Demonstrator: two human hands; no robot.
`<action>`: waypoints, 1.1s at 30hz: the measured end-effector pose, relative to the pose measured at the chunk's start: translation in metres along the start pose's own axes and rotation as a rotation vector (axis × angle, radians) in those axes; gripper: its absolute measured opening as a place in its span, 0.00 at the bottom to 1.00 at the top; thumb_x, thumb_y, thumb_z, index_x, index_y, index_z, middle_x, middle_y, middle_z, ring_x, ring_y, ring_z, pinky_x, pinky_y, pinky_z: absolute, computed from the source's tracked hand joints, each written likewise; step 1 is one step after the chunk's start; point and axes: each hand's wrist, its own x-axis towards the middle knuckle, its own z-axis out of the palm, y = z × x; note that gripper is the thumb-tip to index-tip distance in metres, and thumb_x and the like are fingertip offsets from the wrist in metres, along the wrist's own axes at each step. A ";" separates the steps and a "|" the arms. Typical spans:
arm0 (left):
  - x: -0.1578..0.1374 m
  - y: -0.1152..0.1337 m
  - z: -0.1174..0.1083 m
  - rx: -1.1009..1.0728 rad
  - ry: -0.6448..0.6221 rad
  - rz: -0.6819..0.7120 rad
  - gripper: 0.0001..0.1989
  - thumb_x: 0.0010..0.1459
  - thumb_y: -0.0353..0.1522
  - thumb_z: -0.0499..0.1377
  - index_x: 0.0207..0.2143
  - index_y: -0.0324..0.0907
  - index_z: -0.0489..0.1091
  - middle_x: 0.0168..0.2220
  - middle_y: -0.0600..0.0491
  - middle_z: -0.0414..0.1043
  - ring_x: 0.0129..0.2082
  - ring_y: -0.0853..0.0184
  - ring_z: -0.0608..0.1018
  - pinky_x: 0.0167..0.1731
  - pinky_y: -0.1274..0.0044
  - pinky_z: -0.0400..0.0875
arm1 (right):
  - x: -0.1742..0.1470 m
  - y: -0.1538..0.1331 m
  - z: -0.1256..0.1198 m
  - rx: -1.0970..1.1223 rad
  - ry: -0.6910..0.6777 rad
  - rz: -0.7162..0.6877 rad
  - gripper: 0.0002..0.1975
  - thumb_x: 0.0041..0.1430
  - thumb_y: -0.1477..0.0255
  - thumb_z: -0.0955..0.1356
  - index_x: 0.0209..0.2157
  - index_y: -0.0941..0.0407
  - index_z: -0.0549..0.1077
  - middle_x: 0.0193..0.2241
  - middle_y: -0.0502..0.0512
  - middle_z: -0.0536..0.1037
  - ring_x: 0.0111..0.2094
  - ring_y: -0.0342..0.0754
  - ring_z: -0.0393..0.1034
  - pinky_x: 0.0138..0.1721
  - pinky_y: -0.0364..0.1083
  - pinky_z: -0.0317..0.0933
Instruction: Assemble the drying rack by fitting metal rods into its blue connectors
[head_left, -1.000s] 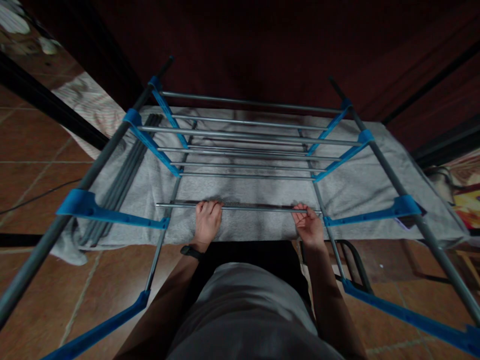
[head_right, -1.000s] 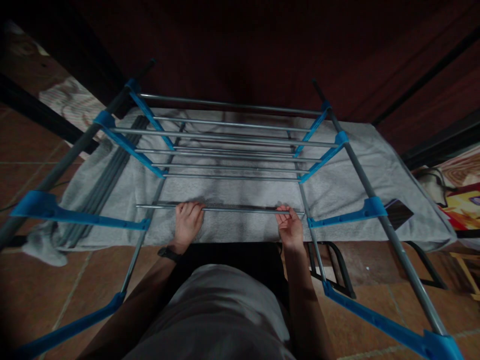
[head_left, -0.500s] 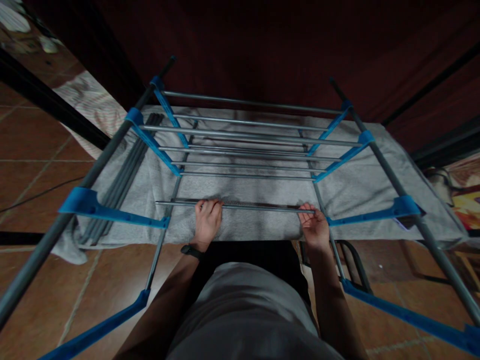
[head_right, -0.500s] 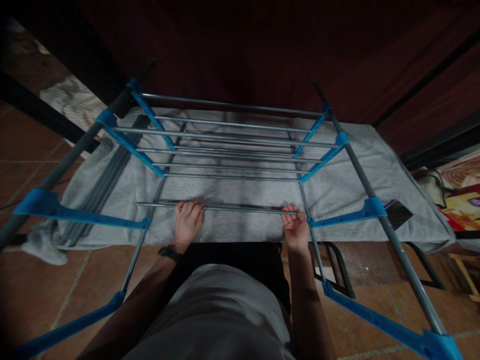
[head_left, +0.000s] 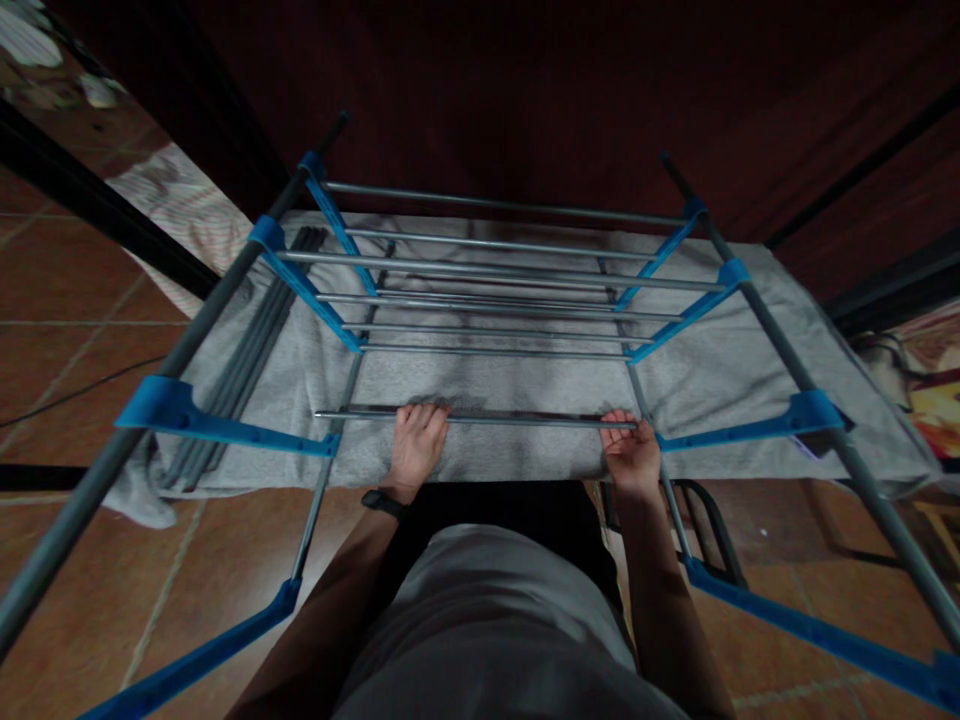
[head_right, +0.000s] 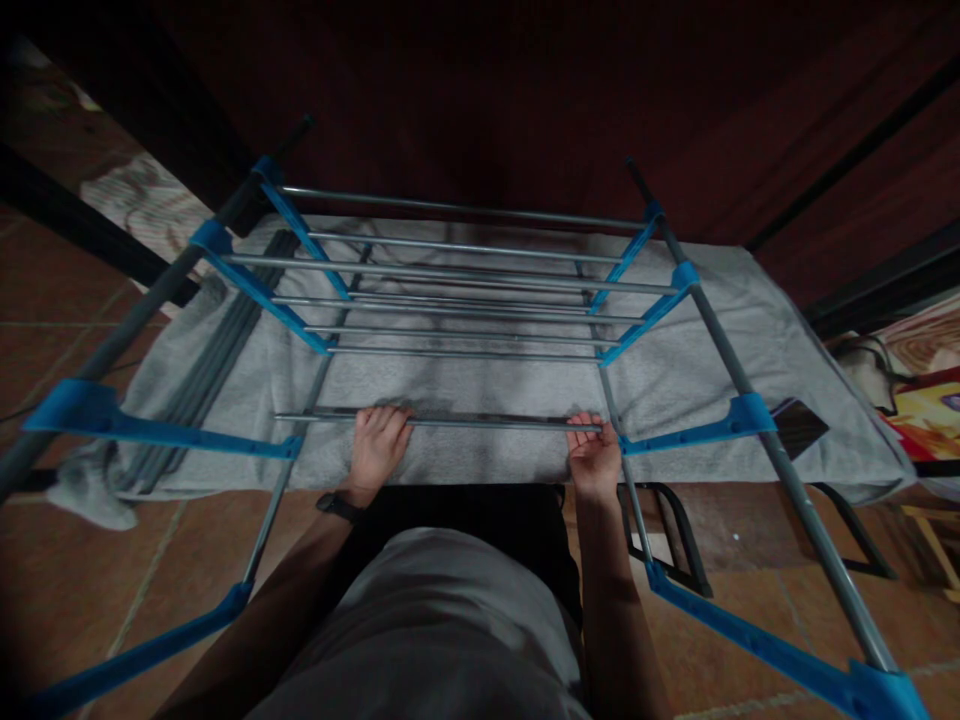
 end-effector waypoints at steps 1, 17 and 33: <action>0.000 0.000 0.000 -0.009 -0.002 0.004 0.11 0.66 0.32 0.50 0.45 0.44 0.71 0.38 0.47 0.75 0.40 0.57 0.74 0.45 0.64 0.62 | 0.001 0.000 -0.001 0.005 0.007 -0.008 0.09 0.63 0.65 0.63 0.32 0.53 0.72 0.33 0.50 0.80 0.38 0.43 0.77 0.46 0.46 0.72; 0.001 -0.001 0.001 -0.008 0.023 -0.004 0.11 0.66 0.32 0.50 0.42 0.43 0.71 0.36 0.47 0.75 0.39 0.57 0.75 0.43 0.65 0.62 | 0.007 -0.002 -0.004 0.105 0.051 0.014 0.16 0.68 0.65 0.60 0.29 0.53 0.72 0.29 0.49 0.79 0.35 0.41 0.76 0.45 0.44 0.72; 0.000 0.000 -0.003 -0.030 0.042 0.091 0.10 0.67 0.33 0.52 0.44 0.45 0.71 0.41 0.49 0.75 0.41 0.61 0.74 0.44 0.67 0.62 | 0.003 -0.006 -0.004 0.162 -0.004 0.019 0.14 0.65 0.66 0.63 0.25 0.53 0.68 0.24 0.46 0.74 0.28 0.40 0.73 0.37 0.43 0.72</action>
